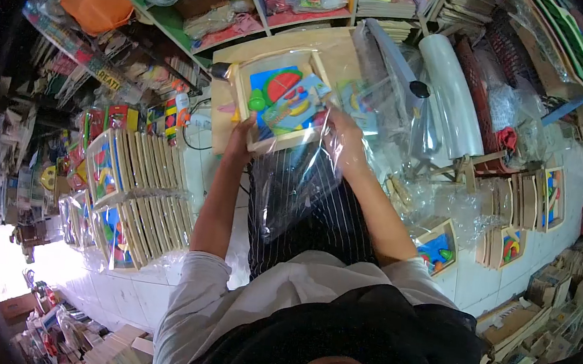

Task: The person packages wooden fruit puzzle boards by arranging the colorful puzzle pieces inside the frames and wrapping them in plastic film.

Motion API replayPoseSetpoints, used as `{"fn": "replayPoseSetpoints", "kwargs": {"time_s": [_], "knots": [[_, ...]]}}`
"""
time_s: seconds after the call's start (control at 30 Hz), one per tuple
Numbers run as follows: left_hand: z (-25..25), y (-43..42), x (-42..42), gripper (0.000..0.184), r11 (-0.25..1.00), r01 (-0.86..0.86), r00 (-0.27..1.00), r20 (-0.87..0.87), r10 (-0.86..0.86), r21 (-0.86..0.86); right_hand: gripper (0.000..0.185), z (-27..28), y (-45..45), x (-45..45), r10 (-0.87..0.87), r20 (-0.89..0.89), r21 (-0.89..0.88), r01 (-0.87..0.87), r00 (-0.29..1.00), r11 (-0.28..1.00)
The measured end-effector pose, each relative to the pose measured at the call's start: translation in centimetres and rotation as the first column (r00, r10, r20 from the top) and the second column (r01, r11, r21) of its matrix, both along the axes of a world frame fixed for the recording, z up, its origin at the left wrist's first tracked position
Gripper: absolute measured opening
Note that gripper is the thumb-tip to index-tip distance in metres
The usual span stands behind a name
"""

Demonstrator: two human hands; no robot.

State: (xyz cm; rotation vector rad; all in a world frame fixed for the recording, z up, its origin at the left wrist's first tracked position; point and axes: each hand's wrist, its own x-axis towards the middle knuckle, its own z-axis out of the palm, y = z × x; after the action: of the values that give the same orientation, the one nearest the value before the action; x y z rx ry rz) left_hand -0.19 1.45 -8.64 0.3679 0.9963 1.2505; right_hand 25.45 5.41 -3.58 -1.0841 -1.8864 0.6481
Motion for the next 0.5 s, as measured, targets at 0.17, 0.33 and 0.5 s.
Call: {"fn": "replayPoseSetpoints", "kwargs": {"time_s": [0.17, 0.33, 0.5], "knots": [[2.8, 1.9, -1.5, 0.05, 0.994, -0.097, 0.989, -0.116, 0.091, -0.043, 0.037, -3.2, -4.9, 12.3, -0.099, 0.029, -0.427, 0.102, 0.995, 0.898], [5.2, 3.4, -2.1, 0.052, 0.994, -0.046, 0.809, -0.579, 0.097, 0.102, 0.083, -14.2, -3.9, 20.4, -0.85, -0.265, -0.943, 0.061, 0.455, 0.327], [2.3, 5.7, -5.5, 0.059, 0.984, -0.13, 0.958, -0.272, 0.093, -0.119, 0.113, -20.2, 3.0, 19.6, -0.841, -0.497, -0.84, -0.362, 0.214, 0.404]]}}
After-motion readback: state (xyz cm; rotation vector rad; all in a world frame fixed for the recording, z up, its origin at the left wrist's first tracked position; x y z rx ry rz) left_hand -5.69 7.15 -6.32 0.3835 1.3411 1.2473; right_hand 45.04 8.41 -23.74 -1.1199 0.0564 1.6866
